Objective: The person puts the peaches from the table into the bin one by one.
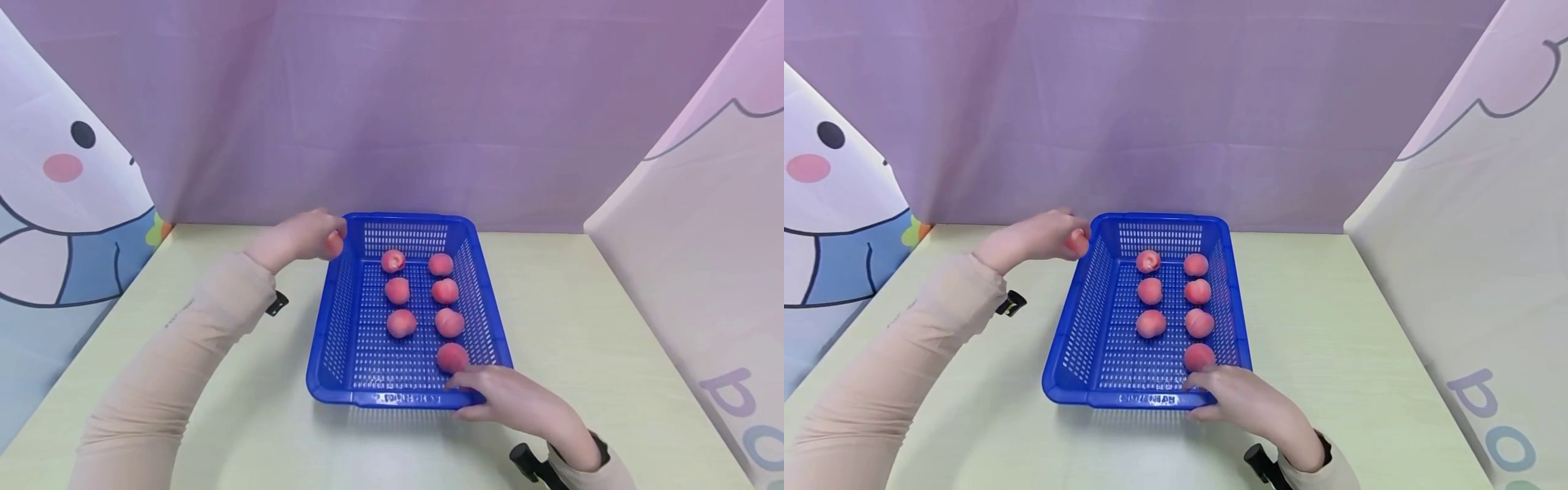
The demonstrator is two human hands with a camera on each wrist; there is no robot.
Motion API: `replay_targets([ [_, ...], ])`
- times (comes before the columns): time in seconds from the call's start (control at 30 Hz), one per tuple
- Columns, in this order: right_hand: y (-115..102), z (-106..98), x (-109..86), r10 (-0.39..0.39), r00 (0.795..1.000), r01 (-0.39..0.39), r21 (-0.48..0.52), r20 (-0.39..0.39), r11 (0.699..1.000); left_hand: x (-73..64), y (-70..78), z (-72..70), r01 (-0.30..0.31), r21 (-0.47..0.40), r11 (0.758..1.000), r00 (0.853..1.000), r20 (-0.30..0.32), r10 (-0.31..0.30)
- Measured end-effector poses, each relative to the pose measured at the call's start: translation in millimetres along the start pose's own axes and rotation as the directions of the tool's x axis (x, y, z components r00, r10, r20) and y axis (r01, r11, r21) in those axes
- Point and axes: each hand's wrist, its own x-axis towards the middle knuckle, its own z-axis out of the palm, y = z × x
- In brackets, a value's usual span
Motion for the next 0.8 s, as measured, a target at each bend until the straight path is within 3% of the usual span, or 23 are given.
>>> replay_targets([
  [0.27, 1, 1, 0.1, 0.000, 1.000, 0.000, 0.001, -0.003, 1.000, -0.5, 24.0, -1.2, -0.122, 0.015, 0.992, 0.992, 0.008, 0.122],
  [0.57, 1, 0, -0.1, -0.002, 1.000, 0.002, 0.007, -0.002, 1.000, -0.1, 45.9, -0.2, -0.069, -0.046, 0.997, 0.991, 0.107, 0.074],
  [0.8, 0, 1, 0.0, -0.009, 1.000, 0.009, 0.005, -0.006, 1.000, 0.8, 59.8, 2.7, -0.128, -0.027, 0.991, 0.984, 0.123, 0.130],
])
